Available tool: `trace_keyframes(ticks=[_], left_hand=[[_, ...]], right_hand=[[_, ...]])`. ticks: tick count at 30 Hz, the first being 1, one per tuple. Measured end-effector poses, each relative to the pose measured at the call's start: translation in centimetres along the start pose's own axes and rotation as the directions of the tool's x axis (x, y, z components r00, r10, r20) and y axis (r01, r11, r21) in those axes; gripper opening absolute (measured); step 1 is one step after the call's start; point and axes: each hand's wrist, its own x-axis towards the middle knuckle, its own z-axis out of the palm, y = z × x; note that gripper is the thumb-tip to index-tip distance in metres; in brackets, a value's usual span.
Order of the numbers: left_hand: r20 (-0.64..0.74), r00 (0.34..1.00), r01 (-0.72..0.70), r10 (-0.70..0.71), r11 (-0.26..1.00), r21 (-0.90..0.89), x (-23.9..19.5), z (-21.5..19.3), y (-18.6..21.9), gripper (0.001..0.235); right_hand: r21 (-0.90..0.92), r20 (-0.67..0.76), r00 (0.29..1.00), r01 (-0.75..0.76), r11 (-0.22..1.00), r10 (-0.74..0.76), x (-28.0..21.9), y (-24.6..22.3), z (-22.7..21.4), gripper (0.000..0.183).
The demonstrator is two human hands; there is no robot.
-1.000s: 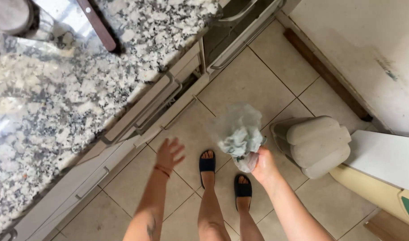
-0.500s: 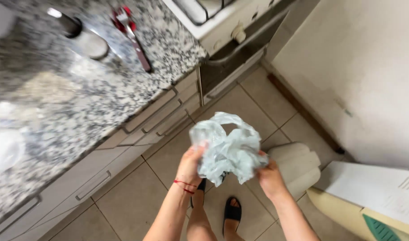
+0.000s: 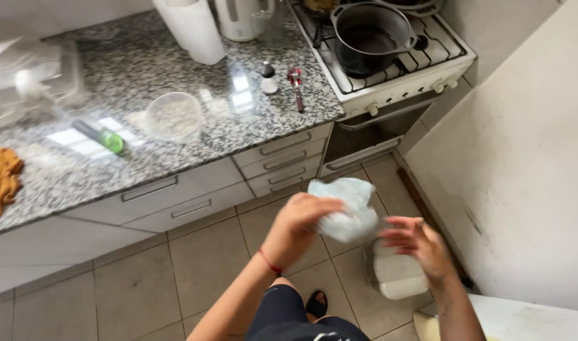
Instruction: The person washes a metal grater and a plastic container in the sink using a sponge and running water. They then remove food scraps from the sink drain, clean the drain cover, and place the cleaned items in a drying rack. Finally, they retrieve a plastic bag from a drawer and dispose of the collected food waste.
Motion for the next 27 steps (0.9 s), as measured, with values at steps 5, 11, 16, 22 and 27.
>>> trace_keyframes(ticks=[5, 11, 16, 22, 27], left_hand=[[0.401, 0.891, -0.097, -0.213, 0.773, 0.627, -5.4, 0.5, 2.5, 0.071], [-0.174, 0.866, 0.493, -0.469, 0.860, 0.133, -5.4, -2.1, 6.2, 0.091], [-0.373, 0.691, 0.659, -0.619, 0.752, -0.027, -7.2, -3.6, 0.0, 0.058], [-0.470, 0.492, 0.425, -0.732, 0.674, -0.604, -10.8, -11.7, -1.2, 0.024], [-0.191, 0.351, 0.183, -0.917, 0.267, -0.946, -10.6, -12.2, 0.1, 0.019]], right_hand=[[0.565, 0.385, 0.920, -0.167, 0.808, -0.079, -2.0, -4.5, 6.1, 0.042], [0.216, 0.305, 0.854, 0.368, 0.904, -0.421, -3.1, -6.2, 9.9, 0.047], [-0.007, 0.500, 0.699, 0.594, 0.804, -0.512, -5.1, -6.9, 11.6, 0.052], [-0.340, 0.165, 0.803, 0.591, 0.732, -0.573, 0.9, -5.8, 7.7, 0.041], [-0.513, 0.157, 0.842, 0.516, 0.686, -0.516, 4.8, -2.1, 7.4, 0.015]])
